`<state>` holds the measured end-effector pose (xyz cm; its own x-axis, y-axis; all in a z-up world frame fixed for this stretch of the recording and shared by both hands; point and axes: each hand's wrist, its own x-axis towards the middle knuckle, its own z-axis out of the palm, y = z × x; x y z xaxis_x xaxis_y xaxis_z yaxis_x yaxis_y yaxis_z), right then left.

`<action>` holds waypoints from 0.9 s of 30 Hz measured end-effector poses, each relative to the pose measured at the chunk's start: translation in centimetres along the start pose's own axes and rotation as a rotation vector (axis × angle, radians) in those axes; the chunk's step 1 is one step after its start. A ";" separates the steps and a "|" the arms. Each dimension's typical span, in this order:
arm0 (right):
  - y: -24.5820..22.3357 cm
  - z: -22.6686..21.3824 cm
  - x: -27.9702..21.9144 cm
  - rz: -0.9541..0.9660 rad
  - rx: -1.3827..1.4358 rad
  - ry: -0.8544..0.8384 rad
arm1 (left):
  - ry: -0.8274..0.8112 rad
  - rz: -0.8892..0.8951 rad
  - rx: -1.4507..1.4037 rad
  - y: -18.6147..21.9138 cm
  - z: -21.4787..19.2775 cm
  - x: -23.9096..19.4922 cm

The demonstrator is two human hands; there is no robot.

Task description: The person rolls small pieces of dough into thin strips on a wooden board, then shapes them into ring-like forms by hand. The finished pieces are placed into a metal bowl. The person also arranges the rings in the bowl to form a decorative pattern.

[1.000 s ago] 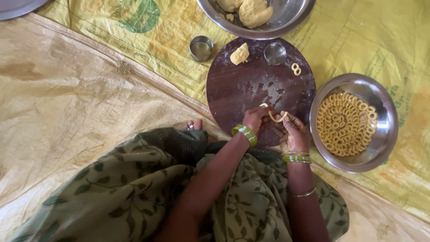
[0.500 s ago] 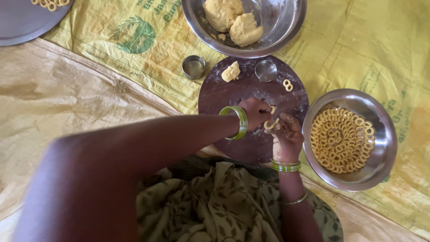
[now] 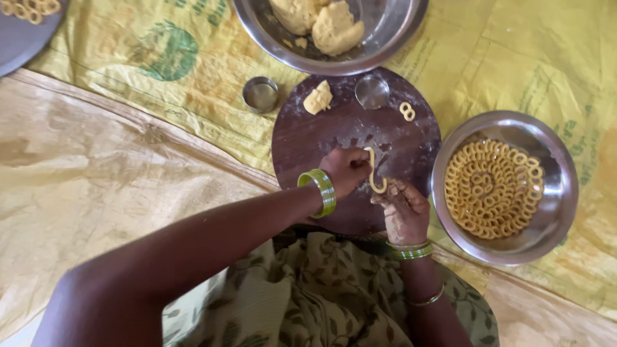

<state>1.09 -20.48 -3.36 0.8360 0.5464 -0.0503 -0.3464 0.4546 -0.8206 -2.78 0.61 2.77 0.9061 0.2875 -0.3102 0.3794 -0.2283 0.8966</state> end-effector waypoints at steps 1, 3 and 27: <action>-0.1 0.1 -0.1 0.014 -0.034 0.010 | -0.004 -0.002 -0.047 -0.5 0.4 -0.1; -0.3 0.8 0.1 0.032 -0.133 0.022 | 0.005 0.015 -0.129 -0.9 0.6 -0.1; -1.7 2.7 0.0 0.029 -0.274 -0.049 | -0.117 0.127 0.286 3.0 -1.4 -2.4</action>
<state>0.47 -19.34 -0.44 0.8036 0.5928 -0.0533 -0.2362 0.2353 -0.9428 -4.10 0.59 6.66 0.9587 0.1347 -0.2505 0.2838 -0.5120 0.8107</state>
